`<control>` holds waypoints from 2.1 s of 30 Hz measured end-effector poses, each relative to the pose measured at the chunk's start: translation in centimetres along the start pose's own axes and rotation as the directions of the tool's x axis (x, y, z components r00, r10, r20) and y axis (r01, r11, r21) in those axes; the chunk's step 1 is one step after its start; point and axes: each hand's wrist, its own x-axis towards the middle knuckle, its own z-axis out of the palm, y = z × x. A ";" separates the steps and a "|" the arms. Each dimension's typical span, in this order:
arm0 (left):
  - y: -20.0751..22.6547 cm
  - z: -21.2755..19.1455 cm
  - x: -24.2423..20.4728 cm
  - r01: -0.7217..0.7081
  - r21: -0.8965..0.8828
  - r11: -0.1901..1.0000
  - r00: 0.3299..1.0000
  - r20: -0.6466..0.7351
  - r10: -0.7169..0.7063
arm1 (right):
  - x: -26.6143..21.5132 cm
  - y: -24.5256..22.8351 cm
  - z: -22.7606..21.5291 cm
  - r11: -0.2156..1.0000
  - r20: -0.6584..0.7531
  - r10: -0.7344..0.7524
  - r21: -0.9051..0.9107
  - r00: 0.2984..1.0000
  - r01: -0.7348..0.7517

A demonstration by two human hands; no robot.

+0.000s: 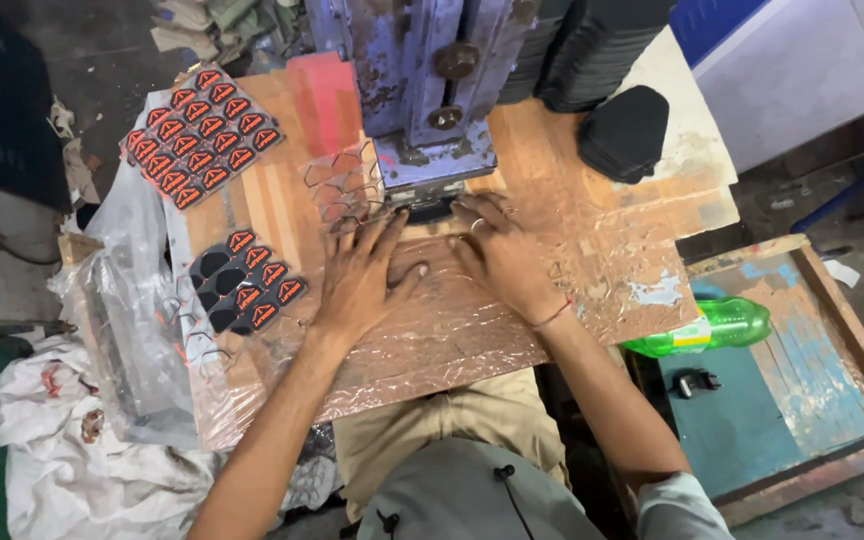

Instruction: The person places black fabric items under a press machine and applies orange triangular stickers to them. They repeatedly pick up the items, position them on the press, and then move the finished items to a pile on the left.

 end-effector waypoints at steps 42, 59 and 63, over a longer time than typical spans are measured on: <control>-15.3 -9.8 -15.2 0.742 -0.223 0.632 0.617 -0.143 -0.774 | -11.4 4.9 0.8 0.984 -0.069 0.086 0.162 0.994 -0.074; 3.1 -4.2 -5.6 0.201 -0.805 0.559 0.840 -0.151 -0.520 | -6.6 0.7 9.8 0.667 0.260 0.305 0.628 0.916 -0.400; 1.9 -1.3 -4.6 0.337 -0.655 0.676 0.770 -0.221 -0.599 | -3.4 -4.0 4.8 0.889 0.137 0.349 0.264 0.927 -0.374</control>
